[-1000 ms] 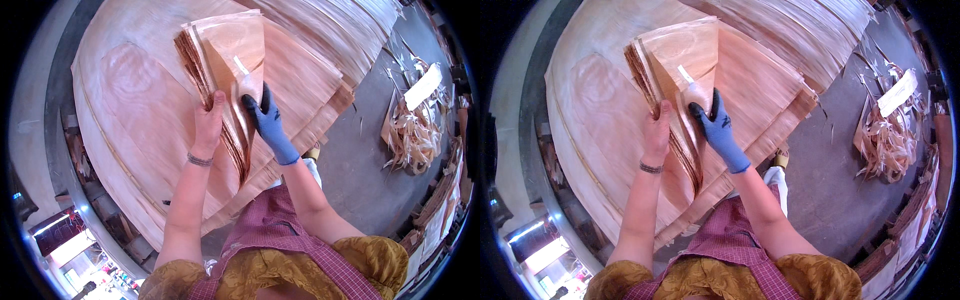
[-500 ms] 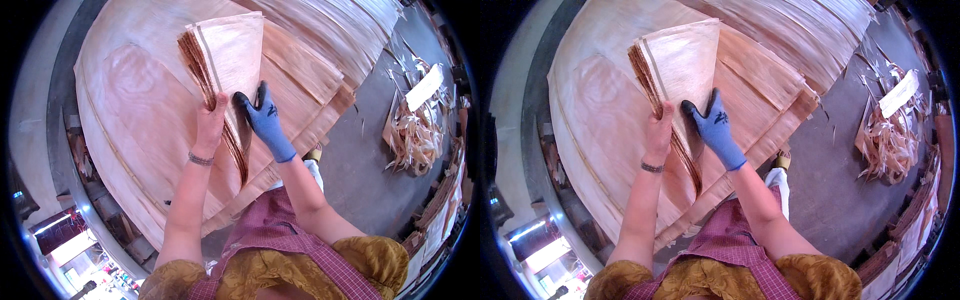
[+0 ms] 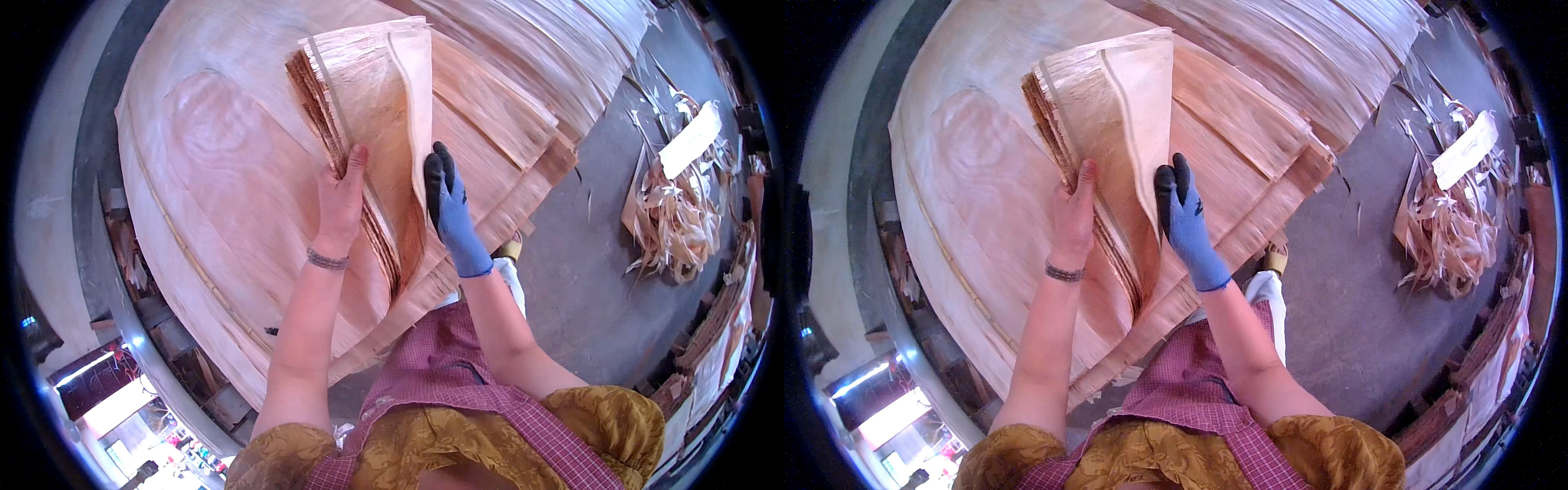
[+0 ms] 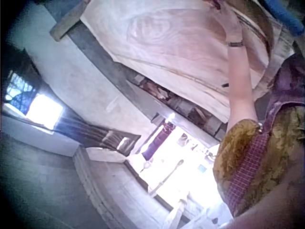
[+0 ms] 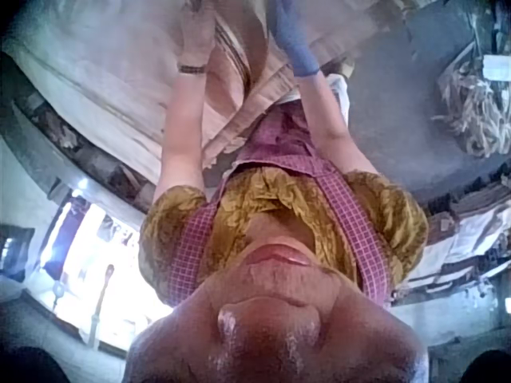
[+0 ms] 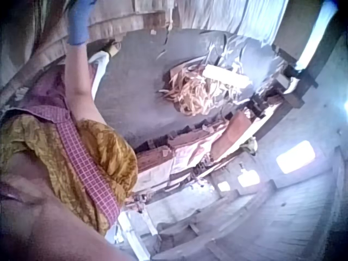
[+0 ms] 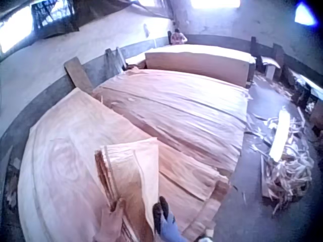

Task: The person trims thin strips of wood veneer with a small blade, stacks the pieces, and bundles a group of them together by folding them.

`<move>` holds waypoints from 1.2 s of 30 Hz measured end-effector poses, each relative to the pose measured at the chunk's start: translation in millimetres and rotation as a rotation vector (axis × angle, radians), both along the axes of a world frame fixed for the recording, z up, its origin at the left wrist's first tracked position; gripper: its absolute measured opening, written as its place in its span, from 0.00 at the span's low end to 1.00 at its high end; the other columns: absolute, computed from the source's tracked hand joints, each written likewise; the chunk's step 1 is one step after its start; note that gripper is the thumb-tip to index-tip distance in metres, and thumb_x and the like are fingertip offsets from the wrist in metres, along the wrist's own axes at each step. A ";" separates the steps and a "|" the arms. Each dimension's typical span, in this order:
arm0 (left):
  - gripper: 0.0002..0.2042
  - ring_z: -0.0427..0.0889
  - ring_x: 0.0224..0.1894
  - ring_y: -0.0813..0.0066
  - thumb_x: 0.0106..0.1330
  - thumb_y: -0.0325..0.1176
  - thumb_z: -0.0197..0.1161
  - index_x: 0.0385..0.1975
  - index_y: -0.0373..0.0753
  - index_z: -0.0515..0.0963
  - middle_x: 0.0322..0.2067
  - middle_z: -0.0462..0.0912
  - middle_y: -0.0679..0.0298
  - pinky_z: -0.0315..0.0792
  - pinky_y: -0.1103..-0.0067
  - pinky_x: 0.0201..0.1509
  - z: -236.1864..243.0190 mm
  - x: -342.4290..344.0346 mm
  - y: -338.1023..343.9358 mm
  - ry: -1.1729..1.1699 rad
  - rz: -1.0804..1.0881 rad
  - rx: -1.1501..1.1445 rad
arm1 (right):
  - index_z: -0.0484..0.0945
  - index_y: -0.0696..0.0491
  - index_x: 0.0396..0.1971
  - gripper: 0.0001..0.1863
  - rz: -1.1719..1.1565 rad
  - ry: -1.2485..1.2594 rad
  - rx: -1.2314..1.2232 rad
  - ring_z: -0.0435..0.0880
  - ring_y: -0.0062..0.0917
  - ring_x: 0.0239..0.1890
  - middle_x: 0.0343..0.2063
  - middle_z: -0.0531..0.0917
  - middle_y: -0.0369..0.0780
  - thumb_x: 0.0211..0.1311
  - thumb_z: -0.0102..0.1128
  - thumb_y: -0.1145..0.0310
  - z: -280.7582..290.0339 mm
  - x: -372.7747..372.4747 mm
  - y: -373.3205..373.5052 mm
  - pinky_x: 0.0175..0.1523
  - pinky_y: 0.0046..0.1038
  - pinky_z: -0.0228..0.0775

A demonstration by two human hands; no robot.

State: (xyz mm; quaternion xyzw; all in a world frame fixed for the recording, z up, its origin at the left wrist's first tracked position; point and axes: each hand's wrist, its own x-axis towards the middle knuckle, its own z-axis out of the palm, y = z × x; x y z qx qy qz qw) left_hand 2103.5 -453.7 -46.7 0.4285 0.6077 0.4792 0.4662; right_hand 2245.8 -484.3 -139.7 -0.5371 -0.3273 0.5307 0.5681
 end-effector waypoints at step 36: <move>0.13 0.61 0.24 0.93 0.70 0.41 0.61 0.25 0.42 0.77 0.21 0.67 0.81 0.56 0.87 0.25 -3.0 4.5 5.6 -0.014 0.031 0.063 | 0.61 0.60 0.65 0.30 0.059 -0.038 0.004 0.68 0.27 0.62 0.61 0.70 0.44 0.71 0.50 0.58 -16.7 21.9 2.7 0.67 0.28 0.56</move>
